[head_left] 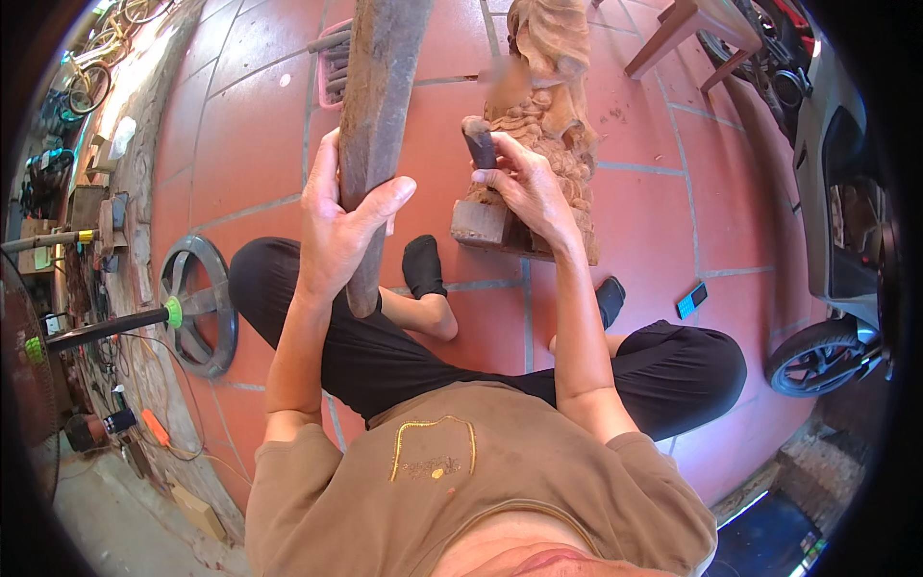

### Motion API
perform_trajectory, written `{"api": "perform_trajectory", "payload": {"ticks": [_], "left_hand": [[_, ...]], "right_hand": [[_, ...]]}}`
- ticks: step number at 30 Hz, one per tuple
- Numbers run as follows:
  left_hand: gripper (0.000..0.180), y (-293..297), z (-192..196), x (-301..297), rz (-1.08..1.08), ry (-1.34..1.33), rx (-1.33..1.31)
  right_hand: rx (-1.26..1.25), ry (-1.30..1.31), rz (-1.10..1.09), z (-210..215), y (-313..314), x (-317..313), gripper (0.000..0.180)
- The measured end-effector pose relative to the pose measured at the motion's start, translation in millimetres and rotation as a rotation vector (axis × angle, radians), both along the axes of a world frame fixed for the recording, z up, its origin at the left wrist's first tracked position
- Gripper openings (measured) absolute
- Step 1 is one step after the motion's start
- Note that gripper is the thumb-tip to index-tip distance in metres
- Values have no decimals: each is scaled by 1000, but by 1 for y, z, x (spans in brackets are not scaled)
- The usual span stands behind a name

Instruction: The person sits on the floor and carves a wooden sculpture using a chisel and a wooden mallet. They repeatedly strike the chisel to shape the wood, occasionally pausing to adjust the tool or inspect the piece.

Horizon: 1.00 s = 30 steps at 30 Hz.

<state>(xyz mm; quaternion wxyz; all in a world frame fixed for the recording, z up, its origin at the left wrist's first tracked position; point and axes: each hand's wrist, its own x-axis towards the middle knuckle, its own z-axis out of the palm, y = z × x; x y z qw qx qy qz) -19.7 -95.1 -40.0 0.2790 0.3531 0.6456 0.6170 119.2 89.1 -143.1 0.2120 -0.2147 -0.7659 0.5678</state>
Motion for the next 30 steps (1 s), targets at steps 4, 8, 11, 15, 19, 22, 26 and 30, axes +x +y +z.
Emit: {"api": "perform_trajectory", "payload": {"ticks": [4,8,11,15,19,22,26,30], "left_hand": [[54,0,-20,-2,-81,158,-274],[56,-3,-22,-12,-155,30,-329],[48,-3,-6,-12,-55,3,-177],[47,2,-3,-12,72,-38,82],[63,1,-20,-13,-162,288,-522],[65,-1,-18,-16,-206,73,-466],[61,-6,-22,-19,-112,-15,-289],[53,-2,-11,-19,-58,-38,-146]], "right_hand": [[34,32,9,-1,0,-5,40],[72,18,19,-4,4,-4,40],[63,2,14,-6,5,-5,40],[4,12,30,-3,2,-4,40],[-11,24,18,-5,2,-4,39],[-121,80,5,-6,4,3,35],[-303,171,-52,-4,6,9,30],[-253,137,-119,-5,0,6,31]]}}
